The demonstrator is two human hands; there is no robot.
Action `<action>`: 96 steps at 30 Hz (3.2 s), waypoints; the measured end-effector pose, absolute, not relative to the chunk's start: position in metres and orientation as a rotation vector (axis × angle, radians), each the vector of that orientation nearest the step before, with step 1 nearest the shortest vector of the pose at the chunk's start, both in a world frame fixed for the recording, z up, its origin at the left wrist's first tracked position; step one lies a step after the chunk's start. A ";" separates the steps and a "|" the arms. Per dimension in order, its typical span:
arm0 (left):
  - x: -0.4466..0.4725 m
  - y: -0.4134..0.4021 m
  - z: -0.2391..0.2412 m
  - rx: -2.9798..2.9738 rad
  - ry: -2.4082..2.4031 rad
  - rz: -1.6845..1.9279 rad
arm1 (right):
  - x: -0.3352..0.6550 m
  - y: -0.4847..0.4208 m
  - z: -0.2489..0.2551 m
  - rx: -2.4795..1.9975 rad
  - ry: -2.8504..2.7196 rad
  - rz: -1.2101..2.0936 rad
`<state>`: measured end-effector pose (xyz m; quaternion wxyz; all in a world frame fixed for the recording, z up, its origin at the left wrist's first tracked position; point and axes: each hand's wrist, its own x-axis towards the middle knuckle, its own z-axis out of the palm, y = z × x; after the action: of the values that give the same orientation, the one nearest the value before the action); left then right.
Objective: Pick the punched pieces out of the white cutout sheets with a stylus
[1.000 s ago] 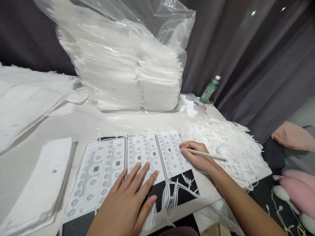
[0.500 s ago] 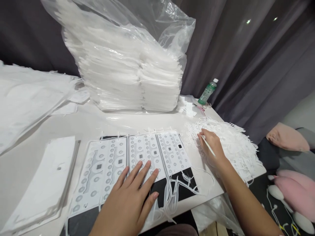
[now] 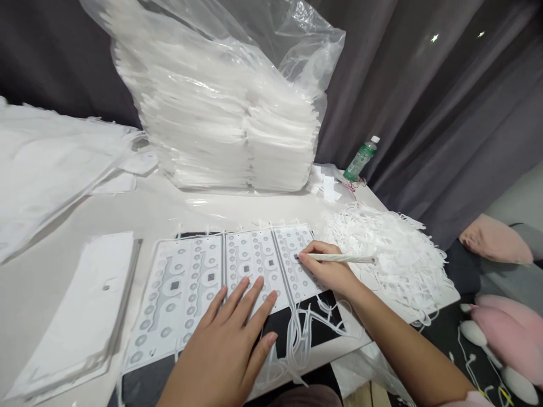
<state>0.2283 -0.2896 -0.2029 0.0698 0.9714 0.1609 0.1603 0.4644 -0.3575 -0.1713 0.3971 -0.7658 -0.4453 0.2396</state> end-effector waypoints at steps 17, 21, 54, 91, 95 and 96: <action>0.230 -0.291 -0.202 2.989 0.479 0.519 | 0.454 -0.366 -0.181 -1.914 -1.750 0.119; 0.232 -0.292 -0.198 3.039 0.470 0.499 | 0.464 -0.372 -0.182 -2.018 -1.803 -0.031; 0.372 -0.214 -0.146 2.755 0.092 -0.241 | 0.500 -0.405 -0.168 -1.935 -1.824 0.048; 0.374 -0.216 -0.137 2.703 0.138 -0.366 | 0.495 -0.407 -0.166 -1.996 -1.872 0.362; 0.377 -0.225 -0.136 2.797 0.107 -0.389 | 0.494 -0.406 -0.164 -1.986 -1.882 0.356; 0.378 -0.228 -0.137 2.833 0.102 -0.396 | 0.494 -0.406 -0.164 -1.981 -1.880 0.360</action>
<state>0.3777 -0.2282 -0.1366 0.1391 0.9801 0.0352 -0.1368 0.4942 -0.4064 -0.1642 0.1923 -0.7057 -0.6698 0.1284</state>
